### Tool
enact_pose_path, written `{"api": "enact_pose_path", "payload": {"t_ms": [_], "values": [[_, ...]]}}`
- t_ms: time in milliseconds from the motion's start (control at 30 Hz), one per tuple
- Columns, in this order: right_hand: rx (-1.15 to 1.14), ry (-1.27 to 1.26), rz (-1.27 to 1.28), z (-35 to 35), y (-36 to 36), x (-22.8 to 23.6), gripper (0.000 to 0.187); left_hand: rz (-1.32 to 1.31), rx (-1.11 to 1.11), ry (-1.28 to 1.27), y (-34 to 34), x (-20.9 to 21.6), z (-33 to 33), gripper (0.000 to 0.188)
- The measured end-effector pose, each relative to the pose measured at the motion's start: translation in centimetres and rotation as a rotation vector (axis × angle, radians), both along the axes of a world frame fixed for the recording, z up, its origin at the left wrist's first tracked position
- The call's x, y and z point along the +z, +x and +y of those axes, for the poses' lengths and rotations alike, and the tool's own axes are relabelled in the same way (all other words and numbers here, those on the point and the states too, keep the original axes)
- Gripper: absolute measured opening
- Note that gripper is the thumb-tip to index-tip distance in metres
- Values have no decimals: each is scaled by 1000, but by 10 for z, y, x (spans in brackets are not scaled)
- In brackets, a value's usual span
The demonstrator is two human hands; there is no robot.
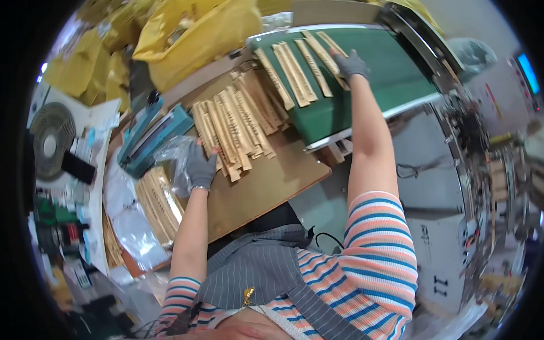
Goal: Packaging bundles of wooden sticks into plastic bags and sealing them with a heat sealer.
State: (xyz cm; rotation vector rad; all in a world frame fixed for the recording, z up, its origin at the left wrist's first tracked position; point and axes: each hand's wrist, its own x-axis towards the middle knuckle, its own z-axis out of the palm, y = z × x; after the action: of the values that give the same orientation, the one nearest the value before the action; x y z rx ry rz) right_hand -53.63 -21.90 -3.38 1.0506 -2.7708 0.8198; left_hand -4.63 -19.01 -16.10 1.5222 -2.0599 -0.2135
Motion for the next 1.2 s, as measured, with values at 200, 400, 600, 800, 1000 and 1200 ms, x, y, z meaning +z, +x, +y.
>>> {"api": "enact_pose_path", "payload": {"t_ms": [200,400,600,800,1000,1200], "values": [[802,339,195,-24,192,13,72,38,54,47,15,6,1,67],[442,180,-334,-62,237,-52,80,645,343,293,-40,43,-16,74],[704,276,-499,-51,303,-63,83,907,308,747,-26,37,-52,78],[811,-32,-1754,6,335,-74,63,1096,38,780,13,45,-27,63],[1302,-493,-1449,67,360,20,95,1046,-435,295,44,151,36,57],[1598,-420,-1258,101,361,31,115,1004,-636,495,79,131,65,110]]}}
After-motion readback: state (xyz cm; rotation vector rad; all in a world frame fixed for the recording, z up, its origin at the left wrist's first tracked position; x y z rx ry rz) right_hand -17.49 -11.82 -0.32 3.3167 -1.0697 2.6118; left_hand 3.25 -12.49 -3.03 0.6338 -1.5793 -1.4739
